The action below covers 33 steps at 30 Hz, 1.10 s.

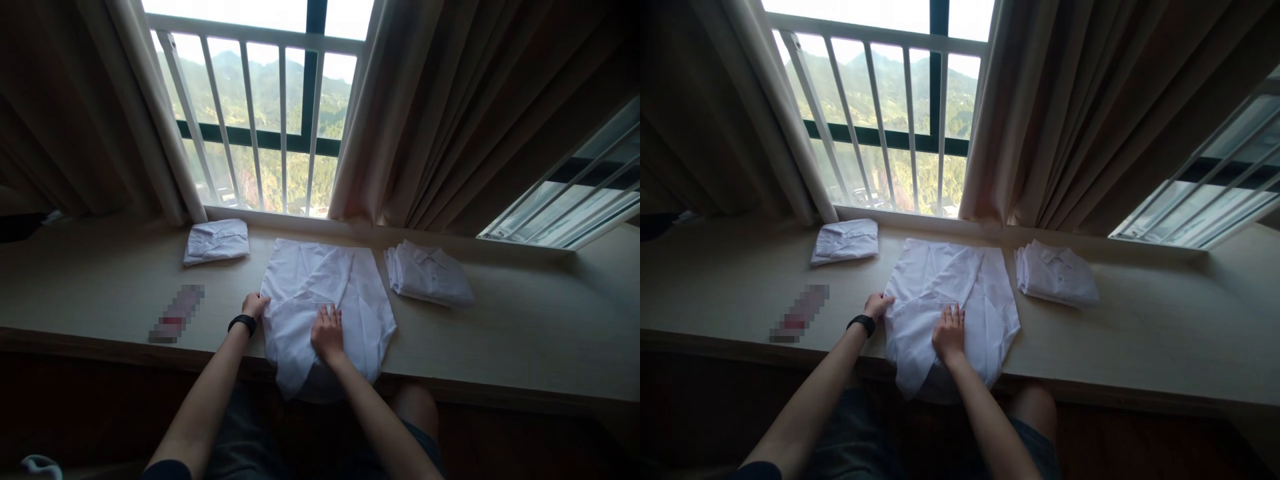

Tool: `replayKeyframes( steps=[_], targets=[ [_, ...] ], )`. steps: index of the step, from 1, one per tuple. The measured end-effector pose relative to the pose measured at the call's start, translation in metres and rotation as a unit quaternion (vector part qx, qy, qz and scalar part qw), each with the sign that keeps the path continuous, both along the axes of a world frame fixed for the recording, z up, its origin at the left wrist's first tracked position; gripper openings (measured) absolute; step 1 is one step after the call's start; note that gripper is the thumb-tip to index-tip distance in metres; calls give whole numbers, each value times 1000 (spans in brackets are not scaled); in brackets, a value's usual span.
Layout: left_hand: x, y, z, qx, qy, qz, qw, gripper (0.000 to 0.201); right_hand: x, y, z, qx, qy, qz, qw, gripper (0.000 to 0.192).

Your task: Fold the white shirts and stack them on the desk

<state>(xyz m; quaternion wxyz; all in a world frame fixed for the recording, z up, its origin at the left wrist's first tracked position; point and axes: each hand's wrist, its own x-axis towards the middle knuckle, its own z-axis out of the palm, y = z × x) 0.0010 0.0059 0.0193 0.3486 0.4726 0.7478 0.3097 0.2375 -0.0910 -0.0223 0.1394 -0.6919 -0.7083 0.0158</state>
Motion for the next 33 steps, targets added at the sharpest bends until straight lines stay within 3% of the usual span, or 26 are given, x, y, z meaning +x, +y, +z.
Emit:
replayKeyframes(
  steps=[6,9,12,17,21,26,33],
  targets=[
    [-2,15,-9,25,24,-33,999,22,-3,64,9,35,45,47,997,53],
    [-8,14,-15,39,40,-46,997,19,16,110,15,40,109,-91,989,50],
    [-14,10,-21,58,51,-60,995,20,48,154,19,38,166,-237,957,46],
    [-19,8,-26,77,45,-64,994,23,96,204,17,22,190,-294,936,45],
    [-21,7,-29,89,30,-47,994,24,113,217,3,23,205,-286,936,40],
    [-20,3,-32,108,30,-28,993,26,112,211,-12,45,209,-284,935,42],
    [-15,-2,-35,146,42,9,988,26,115,206,-10,61,207,-283,934,41]
  ],
)
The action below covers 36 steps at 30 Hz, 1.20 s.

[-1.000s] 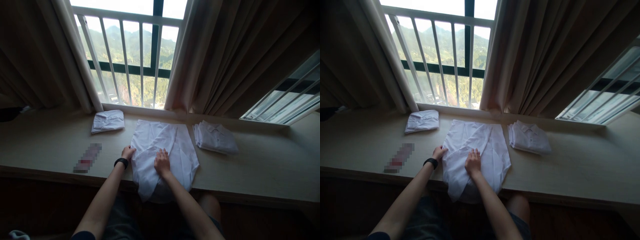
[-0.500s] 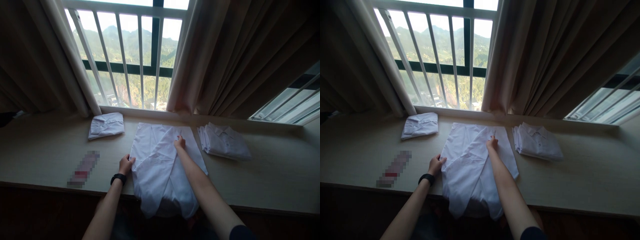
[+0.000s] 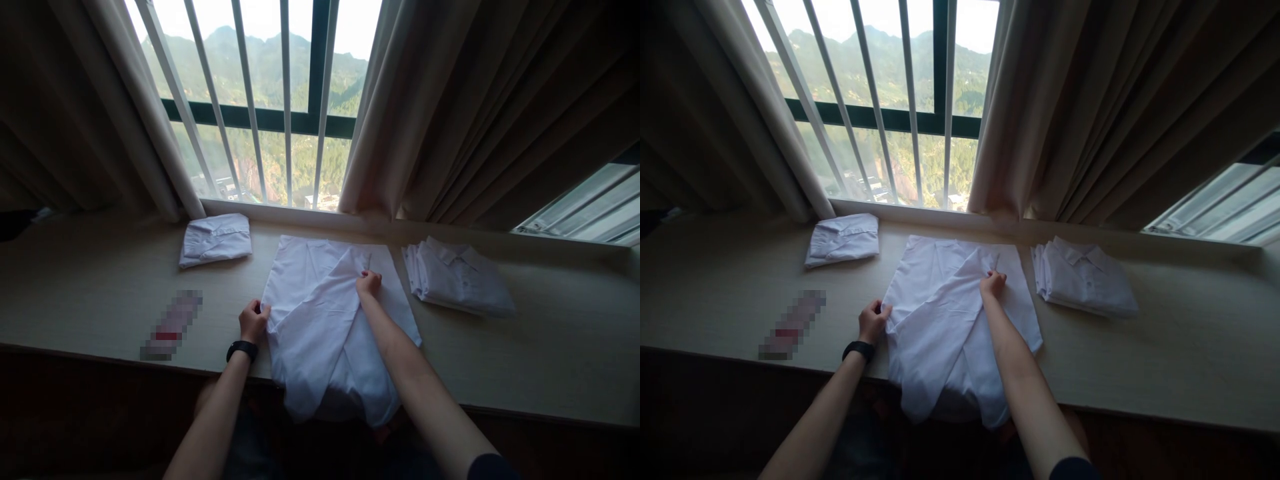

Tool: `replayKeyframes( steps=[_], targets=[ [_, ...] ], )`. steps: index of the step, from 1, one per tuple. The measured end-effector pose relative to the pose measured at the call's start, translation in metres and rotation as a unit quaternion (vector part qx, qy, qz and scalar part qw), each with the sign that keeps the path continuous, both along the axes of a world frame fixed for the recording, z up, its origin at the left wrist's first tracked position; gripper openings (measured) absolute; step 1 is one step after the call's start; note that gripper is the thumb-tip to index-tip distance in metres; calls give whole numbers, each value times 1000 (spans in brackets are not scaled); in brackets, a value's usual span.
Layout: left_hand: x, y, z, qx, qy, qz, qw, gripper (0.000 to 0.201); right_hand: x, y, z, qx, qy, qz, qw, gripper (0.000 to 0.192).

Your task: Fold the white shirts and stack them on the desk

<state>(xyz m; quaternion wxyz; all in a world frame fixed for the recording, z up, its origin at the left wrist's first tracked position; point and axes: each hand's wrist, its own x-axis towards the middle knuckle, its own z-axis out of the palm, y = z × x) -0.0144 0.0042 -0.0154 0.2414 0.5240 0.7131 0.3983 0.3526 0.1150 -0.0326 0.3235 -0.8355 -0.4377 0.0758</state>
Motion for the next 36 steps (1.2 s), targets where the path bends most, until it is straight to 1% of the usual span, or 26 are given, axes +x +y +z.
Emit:
replayKeyframes(
  steps=[3,5,6,7,9,10,11,12,14,15,17,19,21,23,24,26,29,31,33,35,36],
  targets=[
    [1,-1,1,4,-2,7,1000,25,-4,-7,10,1,-6,-11,1000,40],
    [3,-2,3,4,-1,10,1000,24,-17,-18,21,16,-37,10,999,41],
    [4,-3,5,5,1,12,1000,22,-27,-26,27,25,-66,45,996,42],
    [6,-4,6,6,2,13,1000,21,-40,-36,32,31,-102,98,989,43],
    [9,-6,10,11,0,12,1000,18,-67,-57,40,26,-175,230,957,46],
    [10,-7,11,12,-1,11,1000,17,-80,-68,41,14,-199,281,939,48],
    [10,-7,12,12,-2,10,1000,16,-92,-78,41,-3,-213,313,925,50],
    [10,-7,12,10,-6,10,1000,14,-101,-86,39,-23,-217,330,918,51],
    [9,-4,11,2,-27,11,1000,15,-112,-96,33,-64,-206,331,919,53],
    [8,0,11,-2,-40,9,999,20,-114,-98,29,-78,-197,325,921,53],
    [8,11,12,-9,-81,-17,997,42,-113,-98,22,-90,-189,320,924,54],
    [9,27,16,-31,-126,-66,989,60,-111,-95,18,-89,-189,318,925,56],
    [12,47,22,-68,-160,-111,979,63,-109,-92,16,-88,-192,321,923,57],
    [14,66,28,-96,-167,-131,972,57,-109,-90,15,-88,-192,327,921,58],
    [15,74,32,-101,-164,-137,972,55,-109,-90,15,-89,-191,330,920,59],
    [17,88,39,-97,-157,-150,971,59,-110,-89,14,-92,-189,332,920,61],
    [23,99,55,-71,-137,-176,972,68,-110,-88,12,-92,-185,332,920,62],
    [35,100,70,-40,-103,-200,974,71,-110,-88,11,-87,-182,335,920,61],
    [56,98,85,6,-22,-238,971,73,-110,-87,10,-84,-180,335,921,61],
    [87,93,96,47,80,-280,955,72,-109,-87,11,-86,-174,335,922,61],
    [104,89,100,55,119,-297,946,70,-109,-87,12,-89,-171,334,923,61]
  ],
)
